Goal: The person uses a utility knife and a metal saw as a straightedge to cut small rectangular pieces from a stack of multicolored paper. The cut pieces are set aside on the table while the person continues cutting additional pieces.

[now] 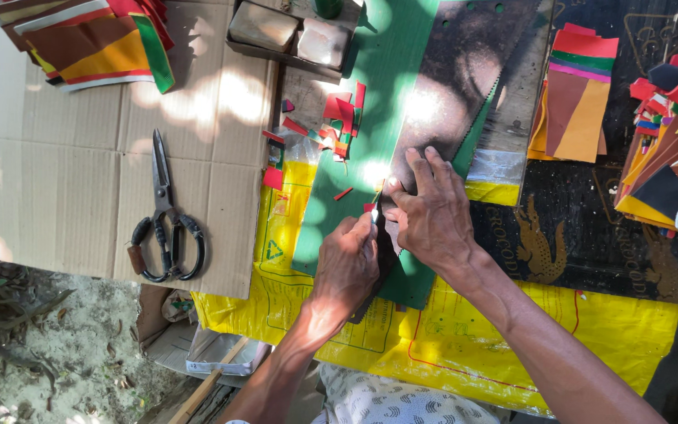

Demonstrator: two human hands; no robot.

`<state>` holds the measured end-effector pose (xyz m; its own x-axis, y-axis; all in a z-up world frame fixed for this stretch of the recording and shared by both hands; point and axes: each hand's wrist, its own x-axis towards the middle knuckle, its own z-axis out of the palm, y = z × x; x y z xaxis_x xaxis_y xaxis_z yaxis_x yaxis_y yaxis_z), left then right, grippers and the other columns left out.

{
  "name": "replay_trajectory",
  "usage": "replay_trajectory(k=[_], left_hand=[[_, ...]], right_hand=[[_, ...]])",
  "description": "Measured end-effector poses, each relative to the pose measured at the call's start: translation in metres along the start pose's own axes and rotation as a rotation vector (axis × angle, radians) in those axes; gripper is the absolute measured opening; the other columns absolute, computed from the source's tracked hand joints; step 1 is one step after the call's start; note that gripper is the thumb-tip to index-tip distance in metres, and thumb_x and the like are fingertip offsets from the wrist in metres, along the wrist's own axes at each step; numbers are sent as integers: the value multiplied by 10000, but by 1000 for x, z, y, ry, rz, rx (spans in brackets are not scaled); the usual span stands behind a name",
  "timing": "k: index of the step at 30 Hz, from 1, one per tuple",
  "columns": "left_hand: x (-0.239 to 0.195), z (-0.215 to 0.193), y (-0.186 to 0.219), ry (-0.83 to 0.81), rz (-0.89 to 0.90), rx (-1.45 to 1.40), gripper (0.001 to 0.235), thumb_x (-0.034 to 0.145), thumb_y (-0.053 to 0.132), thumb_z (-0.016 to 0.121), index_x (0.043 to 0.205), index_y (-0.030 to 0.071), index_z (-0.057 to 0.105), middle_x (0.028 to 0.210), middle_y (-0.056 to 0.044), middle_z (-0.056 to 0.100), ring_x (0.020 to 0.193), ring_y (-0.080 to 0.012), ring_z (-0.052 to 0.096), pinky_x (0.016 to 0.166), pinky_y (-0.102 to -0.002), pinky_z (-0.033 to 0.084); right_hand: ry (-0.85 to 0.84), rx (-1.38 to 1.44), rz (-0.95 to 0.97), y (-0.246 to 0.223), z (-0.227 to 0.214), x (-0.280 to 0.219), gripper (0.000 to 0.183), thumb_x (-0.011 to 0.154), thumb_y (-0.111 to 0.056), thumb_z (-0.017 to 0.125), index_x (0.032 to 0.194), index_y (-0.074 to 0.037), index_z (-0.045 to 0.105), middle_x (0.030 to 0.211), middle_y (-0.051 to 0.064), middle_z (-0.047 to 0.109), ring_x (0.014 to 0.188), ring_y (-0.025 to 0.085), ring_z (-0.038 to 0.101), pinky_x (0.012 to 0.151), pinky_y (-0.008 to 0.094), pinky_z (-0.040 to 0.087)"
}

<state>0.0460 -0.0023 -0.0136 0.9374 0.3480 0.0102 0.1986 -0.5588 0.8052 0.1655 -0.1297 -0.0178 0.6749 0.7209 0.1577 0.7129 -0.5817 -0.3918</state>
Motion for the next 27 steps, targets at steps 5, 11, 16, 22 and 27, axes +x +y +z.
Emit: replay_trajectory(k=[5,11,16,22,27], left_hand=[[-19,-16,11,1,6,-3,163,965,43,586,1094,33,685,797,-196,627,711,-400,619,626,-471,482],[-27,-36,16,58,-227,-63,221,952,138,650,1140,34,701,791,-192,642,670,-344,646,637,-437,517],[11,9,-4,222,25,85,171,901,139,717,1011,8,707,893,-200,695,787,-381,665,698,-453,516],[29,-22,-21,182,-386,42,177,940,170,667,863,12,647,683,-165,632,593,-301,642,571,-439,477],[3,-58,-23,343,-89,163,200,943,174,708,882,-10,657,685,-162,603,577,-286,588,559,-416,454]], right_hand=[[3,23,3,-2,-5,1,364,743,-203,801,1084,-77,792,1435,248,525,1356,465,464,1090,567,396],[3,39,11,1,-1,-2,332,760,-223,806,1056,-73,795,1451,248,528,1356,464,469,1097,564,393],[19,16,-3,2,-3,-2,326,732,-202,794,1035,-83,814,1438,247,534,1358,453,472,1108,572,384],[74,79,5,8,6,-8,306,758,-227,801,1045,-121,813,1452,228,533,1372,445,462,1114,553,375],[174,211,-52,18,14,-21,395,799,-238,812,1184,-157,781,1517,210,503,1428,421,426,1177,536,328]])
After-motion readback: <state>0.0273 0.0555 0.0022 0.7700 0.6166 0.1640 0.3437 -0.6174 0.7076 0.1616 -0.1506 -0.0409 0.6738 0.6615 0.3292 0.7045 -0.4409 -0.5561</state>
